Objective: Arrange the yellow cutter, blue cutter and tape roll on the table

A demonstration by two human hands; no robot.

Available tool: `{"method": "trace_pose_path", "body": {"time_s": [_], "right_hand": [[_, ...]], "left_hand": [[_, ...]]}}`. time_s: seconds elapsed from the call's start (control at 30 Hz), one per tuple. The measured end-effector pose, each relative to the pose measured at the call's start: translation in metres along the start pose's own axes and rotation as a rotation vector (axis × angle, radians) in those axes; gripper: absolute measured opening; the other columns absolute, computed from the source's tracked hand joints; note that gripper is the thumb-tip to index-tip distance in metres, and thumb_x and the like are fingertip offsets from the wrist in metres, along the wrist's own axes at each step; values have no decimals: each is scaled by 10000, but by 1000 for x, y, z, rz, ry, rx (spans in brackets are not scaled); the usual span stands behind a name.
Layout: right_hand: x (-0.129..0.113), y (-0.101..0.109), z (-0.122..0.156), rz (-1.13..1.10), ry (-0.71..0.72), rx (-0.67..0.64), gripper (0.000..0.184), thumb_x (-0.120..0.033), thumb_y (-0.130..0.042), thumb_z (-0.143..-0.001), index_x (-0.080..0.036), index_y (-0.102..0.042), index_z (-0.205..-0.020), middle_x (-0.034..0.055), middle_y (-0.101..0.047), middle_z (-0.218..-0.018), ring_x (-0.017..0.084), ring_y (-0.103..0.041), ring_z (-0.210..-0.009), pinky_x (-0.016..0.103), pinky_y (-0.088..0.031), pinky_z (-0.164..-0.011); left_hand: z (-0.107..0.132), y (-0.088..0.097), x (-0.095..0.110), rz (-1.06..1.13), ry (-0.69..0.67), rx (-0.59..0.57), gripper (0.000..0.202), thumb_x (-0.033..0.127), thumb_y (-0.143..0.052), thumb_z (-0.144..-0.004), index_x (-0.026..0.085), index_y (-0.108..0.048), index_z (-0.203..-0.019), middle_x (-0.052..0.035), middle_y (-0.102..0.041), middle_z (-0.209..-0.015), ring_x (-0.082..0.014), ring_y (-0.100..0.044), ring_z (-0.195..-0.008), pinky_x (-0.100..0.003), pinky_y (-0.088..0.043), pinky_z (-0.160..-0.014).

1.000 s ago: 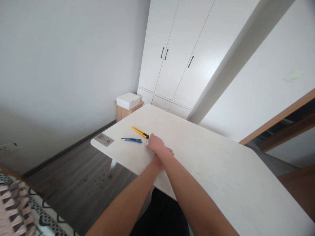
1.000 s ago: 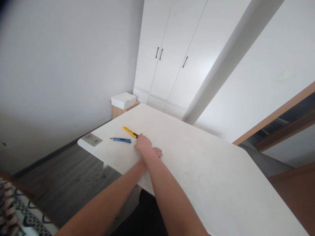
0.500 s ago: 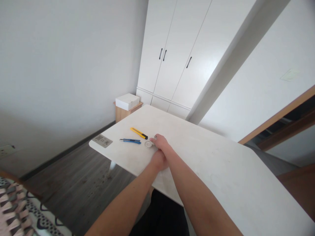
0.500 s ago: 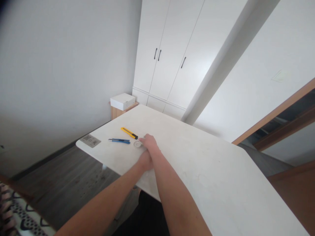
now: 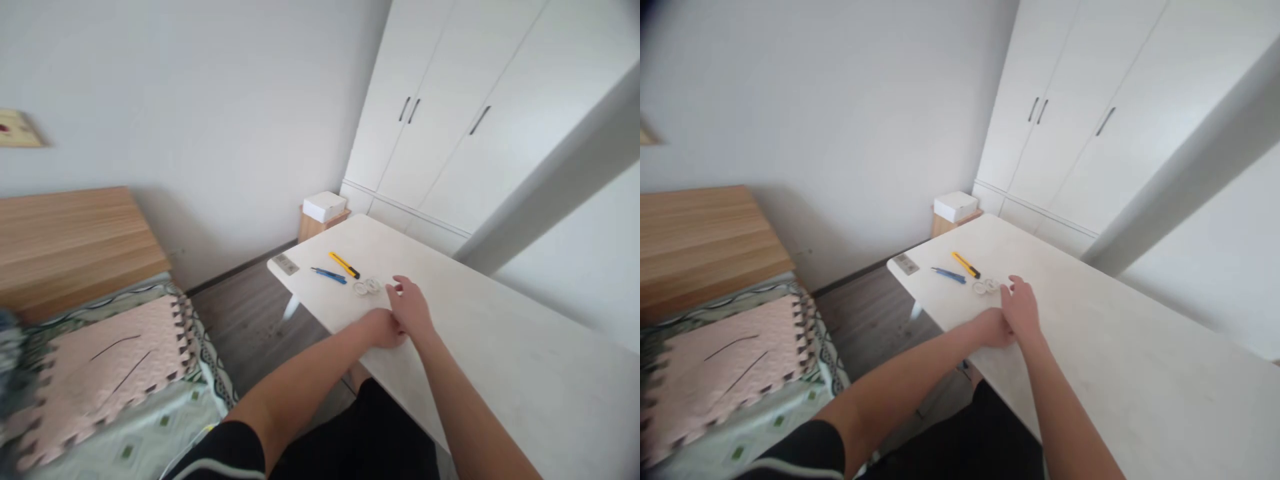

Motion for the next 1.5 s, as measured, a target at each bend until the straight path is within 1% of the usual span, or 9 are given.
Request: {"method": "trace_pose_path", "body": {"time_s": [0.2,0.27,0.37,0.53,0.73,0.87,1.13,1.3,1.5], "right_hand": [[4,-15,61,-182,148,-117,469,-575,-377,-845,-217,-670,-921,56,-682,-758,237,-624,-725,331,-446,-671],[7,-27,74,-178,170,-151,480,-585,-361,-840,-232,-680,-903,58,-689,-761,252,-628,-728,344,-447,-658],[13,-41,80,-153,234,-111,435,-554,-374,-832,-257,-685,-893,83,-714,-882,284,-640,-793,373,-453,-669],[22,-55,70,-76,313,-55,329,-510,-422,-817,-316,-688,-814,151,-710,-917,313,-623,-711,430,-425,-622],[12,-49,71,-67,393,-21,365,-487,-430,-849,-290,-730,-917,210,-701,-857,310,-588,-602,436,-380,-571],[12,-41,86,10,379,-39,414,-474,-386,-866,-241,-722,-934,176,-709,-900,288,-606,-668,394,-405,-603],[9,-26,122,74,472,72,432,-396,-339,-927,-160,-701,-915,132,-711,-831,221,-620,-678,308,-402,-608],[11,-2,179,-109,371,26,453,-408,-307,-964,-164,-687,-996,123,-712,-987,224,-649,-910,315,-461,-815],[67,27,319,-280,-7,47,353,-369,-362,-978,-220,-679,-1023,73,-708,-981,194,-646,-933,288,-472,-854]], "left_hand": [[132,55,-7,152,51,85,325,271,-445,-925,203,-667,-1151,-54,-691,-1176,-174,-624,-1101,-268,-461,-954],[205,73,-12,207,211,209,344,311,-423,-947,209,-659,-1176,-41,-677,-1209,-155,-597,-1146,-251,-424,-1003],[329,83,-18,249,730,398,367,388,-407,-949,242,-677,-1150,-18,-707,-1148,-159,-638,-1067,-259,-458,-960],[506,54,40,208,1346,542,402,447,-393,-926,231,-698,-1074,-23,-738,-1026,-199,-654,-989,-276,-454,-908],[606,-8,135,191,1808,517,413,426,-314,-908,207,-625,-746,-11,-655,-702,-205,-637,-769,-280,-433,-723],[619,-18,134,218,1832,490,352,360,-307,-869,209,-547,-659,-12,-606,-678,-198,-603,-734,-286,-418,-713],[574,25,63,197,1562,387,279,327,-315,-805,216,-487,-615,2,-532,-640,-187,-531,-703,-275,-401,-699],[498,75,19,183,1251,330,338,436,-329,-834,227,-530,-660,24,-572,-668,-181,-545,-724,-262,-419,-730],[344,119,-40,154,777,113,434,580,-333,-874,274,-621,-770,140,-654,-773,-187,-580,-883,-275,-448,-797]]}}
Point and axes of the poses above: each hand's wrist, its own z-axis away from the middle knuckle, its own y-axis out of the back of the hand, x = y × z, the point moved 4 cm from there along -z, towards the middle knuckle
